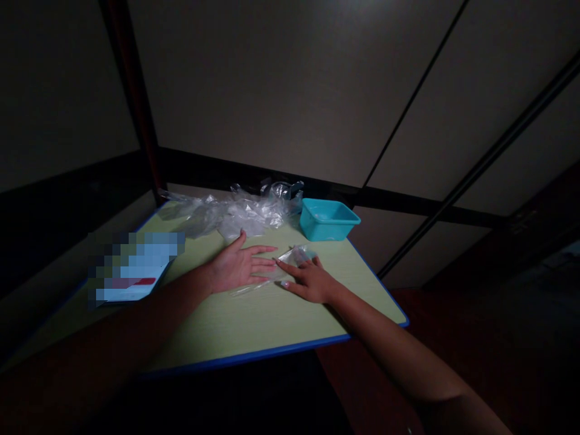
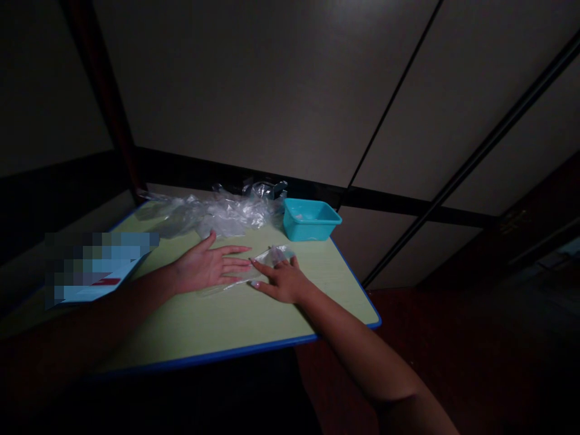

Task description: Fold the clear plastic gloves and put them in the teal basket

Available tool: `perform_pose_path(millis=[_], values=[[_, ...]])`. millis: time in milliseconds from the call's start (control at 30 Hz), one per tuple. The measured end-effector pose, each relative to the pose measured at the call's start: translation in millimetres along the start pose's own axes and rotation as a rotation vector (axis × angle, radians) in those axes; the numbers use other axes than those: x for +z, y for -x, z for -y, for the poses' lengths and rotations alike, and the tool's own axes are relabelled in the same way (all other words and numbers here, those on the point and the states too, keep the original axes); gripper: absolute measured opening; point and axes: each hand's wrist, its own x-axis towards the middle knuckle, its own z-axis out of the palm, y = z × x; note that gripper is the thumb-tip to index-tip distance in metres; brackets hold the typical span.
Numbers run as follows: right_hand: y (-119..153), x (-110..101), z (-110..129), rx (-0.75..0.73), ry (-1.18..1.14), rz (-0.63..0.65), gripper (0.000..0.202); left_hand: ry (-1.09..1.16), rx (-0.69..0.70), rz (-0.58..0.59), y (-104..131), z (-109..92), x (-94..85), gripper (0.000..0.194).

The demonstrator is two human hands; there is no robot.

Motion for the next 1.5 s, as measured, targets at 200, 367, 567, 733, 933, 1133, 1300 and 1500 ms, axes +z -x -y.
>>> perform_pose_path(millis=[200,367,567,733,933,1133,1300,1500], values=[[-0.2,0.5,-2.4,-0.025,-0.042,0.006,0.065,-0.017,-0.017,-0.029,1.1,0.8,5.8,0.08],[0.6,0.7,-2.1,-0.011,-0.064,-0.002,0.064,-0.042,-0.019,-0.021,1.0,1.5,6.7,0.08],[2.1,0.4,-3.3,-0.026,-0.106,0.002,0.062,-0.05,-0.007,0.017,-0.5,2.7,3.1,0.08],[2.7,1.0,-5.3,-0.083,-0.121,-0.017,0.064,-0.053,0.0,0.024,-1.7,3.9,0.5,0.081],[3.9,2.1,-7.1,-0.048,-0.137,-0.027,0.067,-0.052,-0.003,0.029,-0.9,4.1,-1.7,0.082],[5.3,-1.4,-5.3,-0.104,-0.164,-0.002,0.066,-0.05,-0.003,0.009,-0.1,2.9,1.5,0.079],[3.5,-0.9,-6.1,-0.047,-0.16,0.002,0.07,-0.064,-0.011,0.001,-0.2,2.8,1.9,0.081],[2.2,2.3,-11.0,-0.025,-0.174,-0.031,0.072,-0.064,-0.025,0.004,-0.6,2.2,0.8,0.082]])
